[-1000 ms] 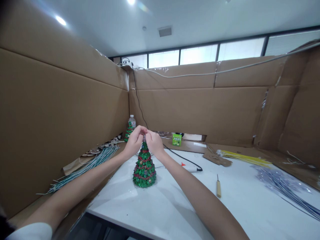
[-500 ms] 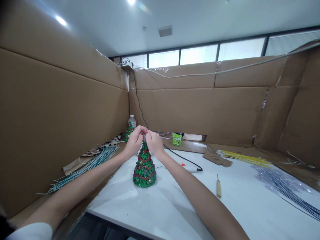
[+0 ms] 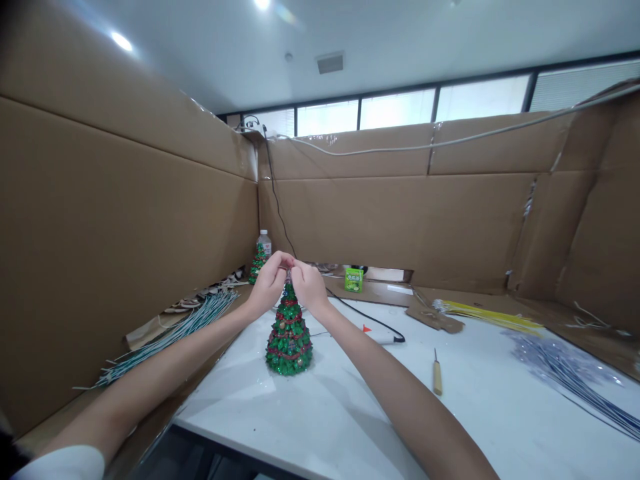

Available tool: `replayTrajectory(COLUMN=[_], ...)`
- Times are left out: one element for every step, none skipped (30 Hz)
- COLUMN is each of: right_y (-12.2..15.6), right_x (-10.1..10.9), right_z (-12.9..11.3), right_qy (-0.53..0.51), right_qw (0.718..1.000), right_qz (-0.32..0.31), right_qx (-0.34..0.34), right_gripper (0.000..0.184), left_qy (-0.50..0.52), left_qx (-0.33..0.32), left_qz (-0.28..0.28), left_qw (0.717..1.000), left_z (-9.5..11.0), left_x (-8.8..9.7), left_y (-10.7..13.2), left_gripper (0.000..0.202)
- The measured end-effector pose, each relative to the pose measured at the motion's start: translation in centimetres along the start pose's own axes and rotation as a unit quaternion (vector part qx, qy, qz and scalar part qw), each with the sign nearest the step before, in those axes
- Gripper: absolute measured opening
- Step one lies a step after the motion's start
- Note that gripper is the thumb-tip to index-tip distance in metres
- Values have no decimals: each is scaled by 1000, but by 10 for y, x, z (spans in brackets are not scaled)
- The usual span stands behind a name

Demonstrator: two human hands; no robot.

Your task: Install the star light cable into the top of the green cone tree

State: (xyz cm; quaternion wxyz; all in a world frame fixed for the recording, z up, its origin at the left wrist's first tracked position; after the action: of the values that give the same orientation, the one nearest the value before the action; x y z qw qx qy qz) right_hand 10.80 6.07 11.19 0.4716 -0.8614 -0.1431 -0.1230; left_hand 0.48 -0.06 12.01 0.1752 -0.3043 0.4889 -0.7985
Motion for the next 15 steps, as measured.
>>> replayTrajectory(right_y=[0, 0, 0, 0, 0, 0, 0, 0, 0, 0, 0, 0, 0, 0, 0], right_x=[0, 0, 0, 0, 0, 0, 0, 0, 0, 0, 0, 0, 0, 0, 0], right_z=[0, 0, 0, 0, 0, 0, 0, 0, 0, 0, 0, 0, 0, 0, 0], right_qy=[0, 0, 1, 1, 2, 2, 2, 2, 1, 1, 1, 1, 2, 2, 2], right_qw=[1000, 1000, 1000, 1000, 1000, 1000, 1000, 1000, 1000, 1000, 1000, 1000, 1000, 1000, 1000], right_qz=[0, 0, 0, 0, 0, 0, 0, 0, 0, -1, -1, -1, -1, -1, 0], right_qx=[0, -1, -1, -1, -1, -1, -1, -1, 0, 0, 0, 0, 0, 0, 1], right_gripper=[37, 37, 37, 37, 37, 37, 37, 38, 38, 38, 38, 38, 39, 39, 38], left_qy=[0, 0, 1, 1, 1, 0, 0, 0, 1, 1, 1, 2, 2, 2, 2], left_qx=[0, 0, -1, -1, -1, -1, -1, -1, -1, -1, 0, 0, 0, 0, 1], left_qz=[0, 0, 0, 0, 0, 0, 0, -1, -1, -1, -1, -1, -2, -2, -1], left_qw=[1000, 1000, 1000, 1000, 1000, 1000, 1000, 1000, 1000, 1000, 1000, 1000, 1000, 1000, 1000], left_z=[0, 0, 0, 0, 0, 0, 0, 0, 0, 0, 0, 0, 0, 0, 0], left_x=[0, 0, 0, 0, 0, 0, 0, 0, 0, 0, 0, 0, 0, 1, 1], left_y=[0, 0, 0, 0, 0, 0, 0, 0, 0, 0, 0, 0, 0, 0, 0], left_gripper=[24, 24, 24, 24, 24, 24, 24, 24, 24, 24, 24, 24, 24, 23, 23])
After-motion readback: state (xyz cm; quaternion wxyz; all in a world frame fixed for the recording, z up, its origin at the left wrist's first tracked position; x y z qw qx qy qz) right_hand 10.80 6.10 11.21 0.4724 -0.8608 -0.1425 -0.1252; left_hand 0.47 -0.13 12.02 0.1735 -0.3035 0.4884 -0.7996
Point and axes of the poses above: each hand's wrist, its own y-axis away from the middle knuckle, its own x-axis out of the back of the hand, z = x × y, the point moved 2 cm from there along -y, towards the middle knuckle, and after that the axes turned 1 degree about -y, right-handed, at the moved point
